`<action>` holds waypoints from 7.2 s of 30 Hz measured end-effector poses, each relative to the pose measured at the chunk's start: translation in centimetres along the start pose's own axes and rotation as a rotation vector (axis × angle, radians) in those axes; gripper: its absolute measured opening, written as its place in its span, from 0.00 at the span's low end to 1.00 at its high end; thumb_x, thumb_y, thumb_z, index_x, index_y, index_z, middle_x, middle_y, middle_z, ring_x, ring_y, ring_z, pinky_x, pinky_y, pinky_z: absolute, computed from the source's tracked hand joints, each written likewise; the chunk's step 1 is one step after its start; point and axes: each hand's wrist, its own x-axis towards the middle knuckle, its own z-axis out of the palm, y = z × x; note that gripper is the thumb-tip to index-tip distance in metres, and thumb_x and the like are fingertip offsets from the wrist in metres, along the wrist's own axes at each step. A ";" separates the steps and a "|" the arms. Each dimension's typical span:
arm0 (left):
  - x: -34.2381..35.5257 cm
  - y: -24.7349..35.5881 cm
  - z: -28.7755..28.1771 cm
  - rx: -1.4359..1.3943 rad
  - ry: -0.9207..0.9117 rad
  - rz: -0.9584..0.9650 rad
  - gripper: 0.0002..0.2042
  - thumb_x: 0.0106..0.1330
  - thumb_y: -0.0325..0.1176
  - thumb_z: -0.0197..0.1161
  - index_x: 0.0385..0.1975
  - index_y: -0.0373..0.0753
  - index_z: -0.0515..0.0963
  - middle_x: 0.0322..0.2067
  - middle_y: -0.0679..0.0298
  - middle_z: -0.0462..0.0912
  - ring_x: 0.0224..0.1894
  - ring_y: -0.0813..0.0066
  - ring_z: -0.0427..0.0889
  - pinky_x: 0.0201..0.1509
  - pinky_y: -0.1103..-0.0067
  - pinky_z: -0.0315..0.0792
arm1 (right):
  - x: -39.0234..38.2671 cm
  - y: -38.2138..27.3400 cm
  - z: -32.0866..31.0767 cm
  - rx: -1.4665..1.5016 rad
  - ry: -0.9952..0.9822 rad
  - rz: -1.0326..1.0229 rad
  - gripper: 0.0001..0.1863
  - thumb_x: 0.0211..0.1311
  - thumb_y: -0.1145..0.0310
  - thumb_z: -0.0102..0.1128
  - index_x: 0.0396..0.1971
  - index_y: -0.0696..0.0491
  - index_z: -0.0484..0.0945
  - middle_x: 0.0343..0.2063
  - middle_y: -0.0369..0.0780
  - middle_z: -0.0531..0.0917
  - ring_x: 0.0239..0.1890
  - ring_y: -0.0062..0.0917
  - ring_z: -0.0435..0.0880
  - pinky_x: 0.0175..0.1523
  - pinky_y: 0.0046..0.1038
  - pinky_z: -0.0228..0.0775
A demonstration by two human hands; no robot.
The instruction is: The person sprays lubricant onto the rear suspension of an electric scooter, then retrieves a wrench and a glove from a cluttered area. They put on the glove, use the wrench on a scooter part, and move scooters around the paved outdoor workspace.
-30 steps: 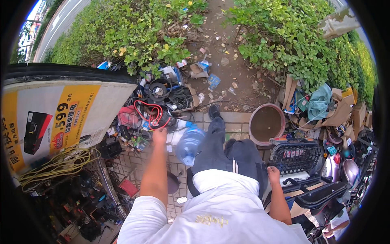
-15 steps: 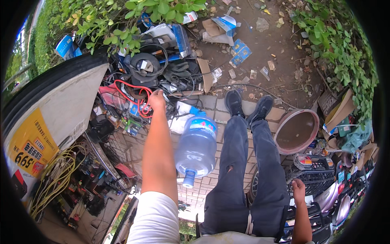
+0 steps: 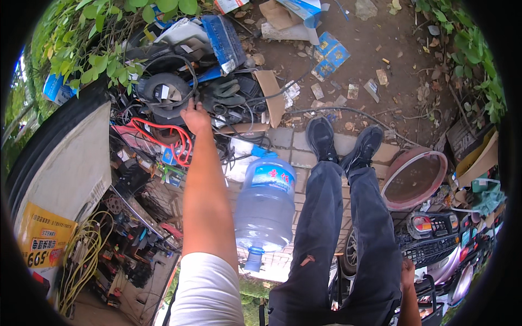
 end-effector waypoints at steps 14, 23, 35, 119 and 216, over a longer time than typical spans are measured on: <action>-1.4 1.2 -7.2 0.064 -0.163 0.272 0.10 0.59 0.33 0.59 0.34 0.33 0.77 0.37 0.51 0.76 0.42 0.51 0.75 0.48 0.65 0.68 | -0.3 0.9 -1.0 0.107 -0.066 0.021 0.10 0.62 0.66 0.54 0.37 0.57 0.76 0.26 0.33 0.78 0.27 0.14 0.73 0.31 0.19 0.64; -6.8 5.7 -22.1 -0.074 -0.101 0.231 0.09 0.61 0.32 0.58 0.34 0.32 0.76 0.36 0.52 0.74 0.41 0.54 0.74 0.46 0.68 0.67 | -4.7 -1.1 -3.2 0.294 -0.095 -0.135 0.14 0.62 0.64 0.56 0.42 0.58 0.76 0.28 0.33 0.77 0.28 0.14 0.72 0.33 0.19 0.65; -21.7 26.0 -45.5 -0.126 -0.278 0.640 0.05 0.60 0.26 0.57 0.32 0.31 0.76 0.31 0.55 0.72 0.35 0.59 0.73 0.41 0.70 0.68 | -19.7 -8.9 -6.2 0.314 0.223 -0.685 0.16 0.52 0.67 0.63 0.39 0.59 0.77 0.31 0.46 0.79 0.34 0.35 0.80 0.41 0.32 0.72; -83.4 89.3 -14.9 -0.110 -1.334 1.602 0.08 0.61 0.30 0.60 0.33 0.31 0.78 0.25 0.67 0.79 0.28 0.79 0.76 0.35 0.81 0.71 | -1.2 10.0 -47.5 0.703 1.150 -0.059 0.08 0.52 0.73 0.61 0.33 0.51 0.81 0.25 0.40 0.78 0.27 0.38 0.79 0.31 0.33 0.71; -82.2 21.1 -65.2 1.199 -2.173 2.286 0.12 0.60 0.32 0.63 0.41 0.34 0.78 0.33 0.65 0.80 0.34 0.80 0.77 0.40 0.83 0.70 | -52.6 19.4 10.8 2.295 1.401 0.465 0.12 0.56 0.73 0.62 0.40 0.60 0.79 0.27 0.33 0.80 0.25 0.13 0.72 0.29 0.17 0.66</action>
